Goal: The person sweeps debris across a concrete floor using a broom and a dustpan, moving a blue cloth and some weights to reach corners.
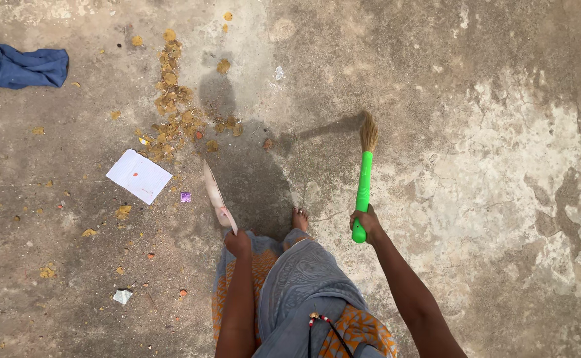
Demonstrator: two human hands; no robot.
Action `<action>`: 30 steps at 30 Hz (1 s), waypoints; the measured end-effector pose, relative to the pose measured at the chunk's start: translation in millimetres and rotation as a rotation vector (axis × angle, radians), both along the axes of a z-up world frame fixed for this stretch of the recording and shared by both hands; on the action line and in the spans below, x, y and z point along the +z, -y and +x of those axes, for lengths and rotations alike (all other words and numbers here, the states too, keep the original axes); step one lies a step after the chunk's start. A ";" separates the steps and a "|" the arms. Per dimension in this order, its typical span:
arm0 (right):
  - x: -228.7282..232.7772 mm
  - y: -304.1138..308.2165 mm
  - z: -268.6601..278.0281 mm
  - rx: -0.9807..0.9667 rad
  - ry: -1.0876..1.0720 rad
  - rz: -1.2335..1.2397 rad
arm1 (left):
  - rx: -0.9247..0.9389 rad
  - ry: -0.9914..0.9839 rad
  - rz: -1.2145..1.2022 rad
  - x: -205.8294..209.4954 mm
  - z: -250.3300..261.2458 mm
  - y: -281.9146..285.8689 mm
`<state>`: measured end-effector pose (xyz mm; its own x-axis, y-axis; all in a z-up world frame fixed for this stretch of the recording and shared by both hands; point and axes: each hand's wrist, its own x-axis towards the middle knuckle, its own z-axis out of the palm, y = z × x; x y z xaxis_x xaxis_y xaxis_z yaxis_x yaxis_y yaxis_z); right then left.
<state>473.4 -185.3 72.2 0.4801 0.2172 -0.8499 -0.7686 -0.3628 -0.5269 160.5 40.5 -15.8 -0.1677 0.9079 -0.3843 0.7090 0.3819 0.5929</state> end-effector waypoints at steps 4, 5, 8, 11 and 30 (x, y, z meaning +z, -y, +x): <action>-8.8 12.0 -16.2 0.105 -0.061 0.037 | -0.048 0.035 0.029 5.7 -19.5 -1.8; -9.8 11.0 -24.8 0.185 -0.069 -0.029 | -0.042 0.063 0.021 5.1 -23.5 -2.0; -16.9 0.9 -87.9 0.474 -0.022 -0.150 | -0.030 0.020 -0.021 0.9 -44.0 2.4; -22.6 -18.8 -124.2 1.053 0.072 -0.249 | 0.018 -0.050 -0.033 1.6 -59.5 5.8; 4.0 11.7 -125.4 1.121 0.773 -0.420 | 0.084 -0.027 0.015 8.3 -61.0 -25.7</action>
<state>347.9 -197.0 76.2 0.5908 0.5878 -0.5527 0.4515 -0.8086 -0.3773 99.5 66.2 -7.5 -0.2535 0.8959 -0.3648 0.6906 0.4317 0.5802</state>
